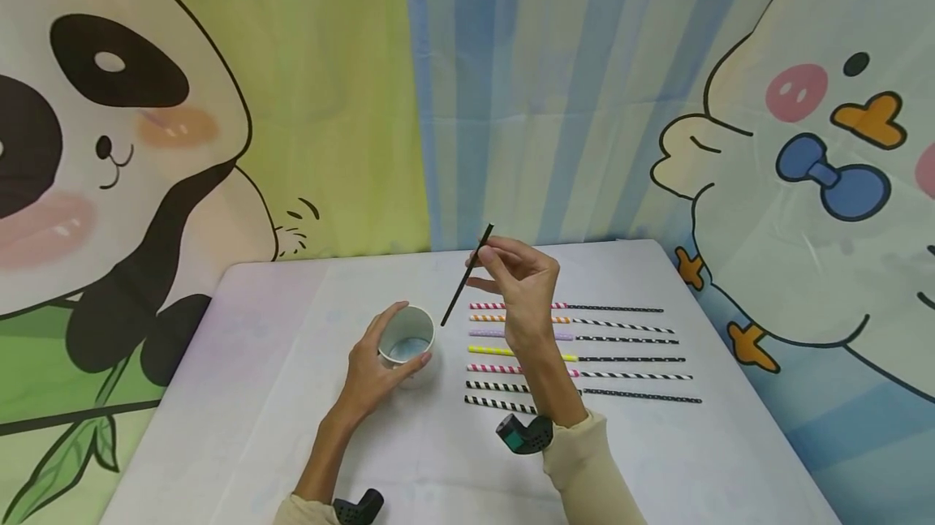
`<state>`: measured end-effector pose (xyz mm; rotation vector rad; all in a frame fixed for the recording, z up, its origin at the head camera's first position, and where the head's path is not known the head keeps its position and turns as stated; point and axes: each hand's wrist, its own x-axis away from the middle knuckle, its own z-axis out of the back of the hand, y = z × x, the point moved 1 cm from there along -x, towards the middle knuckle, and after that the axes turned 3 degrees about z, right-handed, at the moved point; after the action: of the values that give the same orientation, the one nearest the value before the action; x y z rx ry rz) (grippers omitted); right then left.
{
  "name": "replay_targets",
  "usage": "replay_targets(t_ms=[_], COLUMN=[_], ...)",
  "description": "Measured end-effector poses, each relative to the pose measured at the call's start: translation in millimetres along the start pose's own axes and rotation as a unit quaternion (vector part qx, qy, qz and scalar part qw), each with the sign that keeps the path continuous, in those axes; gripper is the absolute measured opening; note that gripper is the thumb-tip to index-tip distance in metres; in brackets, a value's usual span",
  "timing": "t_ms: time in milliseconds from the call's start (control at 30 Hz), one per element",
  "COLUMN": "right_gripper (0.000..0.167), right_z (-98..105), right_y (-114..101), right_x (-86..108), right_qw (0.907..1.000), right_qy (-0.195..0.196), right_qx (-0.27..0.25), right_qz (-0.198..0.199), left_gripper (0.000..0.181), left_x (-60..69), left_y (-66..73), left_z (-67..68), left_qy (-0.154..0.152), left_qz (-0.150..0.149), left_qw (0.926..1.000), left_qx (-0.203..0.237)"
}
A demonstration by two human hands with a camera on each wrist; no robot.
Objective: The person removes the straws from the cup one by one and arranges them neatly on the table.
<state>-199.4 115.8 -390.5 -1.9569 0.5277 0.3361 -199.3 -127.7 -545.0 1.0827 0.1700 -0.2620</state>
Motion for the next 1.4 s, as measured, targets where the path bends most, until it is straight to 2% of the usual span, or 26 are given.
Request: replay_targets(t_ms=[467,733,1033,1233,1400], right_gripper=[0.013,0.024,0.021,0.020,0.018], right_z=[45.1,78.0,114.3,131.6,143.0], right_y=[-4.6,-15.7,-26.4,-31.2,-35.7], right_x=[9.0,17.9,31.2,39.2,44.9], right_qw=[0.9991,0.9951,0.9843,0.9774,0.9653], right_qy=[0.029,0.038,0.049,0.055,0.064], right_qx=[0.030,0.089,0.167,0.202,0.251], right_qz=[0.011,0.020,0.027,0.028,0.035], left_gripper=[0.089,0.088,0.089,0.089,0.088], left_x=[0.1,-0.7,-0.6,-0.5,-0.2], left_y=[0.9,0.6,1.4,1.5,1.9], left_z=[1.2,0.8,1.0,1.1,1.2], left_qy=[0.000,-0.002,-0.004,-0.003,-0.004], left_qz=[-0.001,-0.003,0.002,0.004,0.007], left_qw=[1.0000,1.0000,1.0000,1.0000,1.0000], left_qx=[0.000,0.000,-0.002,-0.001,0.000])
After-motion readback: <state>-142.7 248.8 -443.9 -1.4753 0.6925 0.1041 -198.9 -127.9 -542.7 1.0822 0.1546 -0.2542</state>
